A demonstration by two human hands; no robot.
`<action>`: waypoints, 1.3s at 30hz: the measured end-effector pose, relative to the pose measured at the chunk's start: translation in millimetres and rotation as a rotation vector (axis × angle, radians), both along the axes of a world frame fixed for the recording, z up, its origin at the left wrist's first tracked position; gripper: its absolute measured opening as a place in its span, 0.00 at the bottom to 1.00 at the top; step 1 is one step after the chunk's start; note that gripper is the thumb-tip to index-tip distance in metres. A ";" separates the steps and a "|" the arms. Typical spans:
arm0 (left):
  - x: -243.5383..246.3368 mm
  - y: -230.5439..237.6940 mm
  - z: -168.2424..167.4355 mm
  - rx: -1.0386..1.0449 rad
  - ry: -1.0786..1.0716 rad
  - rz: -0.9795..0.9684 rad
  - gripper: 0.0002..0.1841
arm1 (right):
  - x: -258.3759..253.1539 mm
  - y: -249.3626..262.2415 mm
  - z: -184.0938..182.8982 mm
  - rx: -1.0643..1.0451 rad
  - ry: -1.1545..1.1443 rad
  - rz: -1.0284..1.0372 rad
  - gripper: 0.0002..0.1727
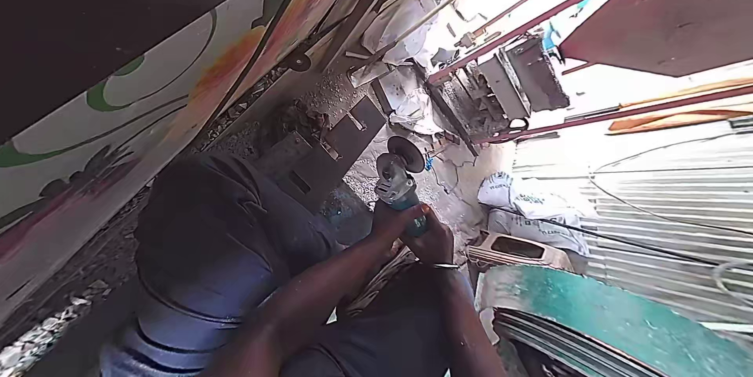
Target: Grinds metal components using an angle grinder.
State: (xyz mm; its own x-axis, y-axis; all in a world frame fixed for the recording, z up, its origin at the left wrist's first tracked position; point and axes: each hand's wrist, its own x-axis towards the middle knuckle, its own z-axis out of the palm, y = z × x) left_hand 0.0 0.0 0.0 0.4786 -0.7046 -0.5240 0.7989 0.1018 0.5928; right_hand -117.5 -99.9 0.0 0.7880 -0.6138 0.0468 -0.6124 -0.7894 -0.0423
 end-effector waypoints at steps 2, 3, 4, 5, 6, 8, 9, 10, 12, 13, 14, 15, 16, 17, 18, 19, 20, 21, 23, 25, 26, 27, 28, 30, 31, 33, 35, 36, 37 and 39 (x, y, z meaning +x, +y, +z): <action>-0.2 -0.9 1.8 0.019 0.009 0.011 0.31 | 1.4 2.2 2.5 0.011 0.006 -0.006 0.44; 0.5 -0.8 3.1 0.018 0.012 0.014 0.31 | 2.7 2.6 4.2 0.013 0.012 -0.008 0.44; 1.8 -0.2 4.2 0.015 0.008 0.018 0.31 | 4.4 3.3 6.0 0.010 0.017 -0.008 0.44; 4.2 -0.7 5.7 0.017 0.002 0.029 0.31 | 7.8 3.2 7.8 0.003 0.018 -0.004 0.44; 5.7 -1.0 7.4 0.014 0.002 0.036 0.31 | 11.1 3.7 11.5 0.002 0.025 -0.003 0.43; 7.1 -4.2 8.5 -0.002 0.053 0.057 0.29 | 19.0 5.2 23.9 0.018 0.086 -0.021 0.44; 8.4 -9.2 3.4 -0.016 0.086 0.068 0.28 | 26.3 4.2 31.1 0.040 0.138 -0.039 0.44; 9.2 -16.1 -8.0 -0.032 0.110 0.082 0.30 | 35.0 1.8 36.6 0.068 0.196 -0.056 0.45; 10.7 -31.1 -37.0 -0.034 0.104 0.114 0.34 | 50.4 -5.6 38.2 0.135 0.298 -0.097 0.46; 14.1 -34.3 -44.9 -0.027 0.077 0.112 0.34 | 54.2 -9.1 32.0 0.171 0.299 -0.112 0.46; 16.9 -36.4 -48.9 -0.011 0.032 0.109 0.34 | 53.5 -11.7 22.5 0.206 0.256 -0.124 0.46; 18.8 -37.2 -49.5 0.005 -0.015 0.098 0.32 | 50.4 -13.2 13.7 0.257 0.200 -0.152 0.46; 23.4 -37.9 -48.1 0.006 -0.074 0.069 0.32 | 48.9 -16.3 5.1 0.305 0.111 -0.171 0.47; 29.5 -39.1 -45.1 -0.008 -0.145 0.024 0.34 | 49.1 -21.1 -2.1 0.344 0.005 -0.184 0.47; 32.1 -38.7 -40.3 -0.033 -0.213 -0.031 0.38 | 47.3 -24.4 -6.4 0.388 -0.098 -0.204 0.48; 32.7 -38.1 -35.0 -0.082 -0.270 -0.069 0.41 | 45.6 -27.7 -7.7 0.428 -0.193 -0.227 0.47; 33.6 -38.0 -29.3 -0.140 -0.322 -0.084 0.43 | 46.0 -32.3 -7.0 0.465 -0.287 -0.244 0.46; 35.6 -38.0 -24.1 -0.176 -0.373 -0.099 0.44 | 48.8 -38.6 -4.8 0.502 -0.381 -0.255 0.45; 37.0 -32.2 -24.4 -0.093 -0.507 -0.185 0.46 | 52.0 -52.5 -0.1 0.608 -0.562 -0.283 0.43; 36.5 -20.8 -34.6 0.064 -0.685 -0.299 0.41 | 53.8 -64.8 3.3 0.721 -0.703 -0.343 0.38; 37.1 -14.9 -40.6 0.151 -0.780 -0.375 0.39 | 53.5 -68.6 5.9 0.758 -0.760 -0.391 0.36; 41.3 -12.3 -44.6 0.246 -0.879 -0.455 0.36 | 52.8 -72.0 9.8 0.772 -0.798 -0.439 0.35; 49.6 -16.0 -45.8 0.335 -0.985 -0.518 0.33 | 51.7 -77.1 13.6 0.768 -0.826 -0.476 0.34; 74.0 -40.6 -50.0 0.459 -1.187 -0.553 0.28 | 45.1 -85.6 17.1 0.763 -0.898 -0.521 0.32; 90.9 -59.5 -55.4 0.511 -1.274 -0.560 0.27 | 41.2 -88.4 17.2 0.775 -0.956 -0.527 0.32; 132.9 -103.3 -77.5 0.597 -1.483 -0.589 0.27 | 35.4 -93.5 20.2 0.806 -1.069 -0.546 0.32; 181.1 -145.8 -106.4 0.701 -1.680 -0.729 0.33 | 30.2 -101.5 23.0 0.790 -1.132 -0.562 0.32; 201.9 -162.6 -118.4 0.746 -1.767 -0.815 0.36 | 26.9 -105.5 23.3 0.783 -1.141 -0.571 0.32; 217.8 -174.1 -128.9 0.769 -1.829 -0.904 0.37 | 22.6 -107.9 22.6 0.779 -1.127 -0.585 0.33; 237.1 -189.7 -132.2 0.789 -1.890 -1.073 0.33 | 17.4 -111.6 21.4 0.761 -1.080 -0.613 0.34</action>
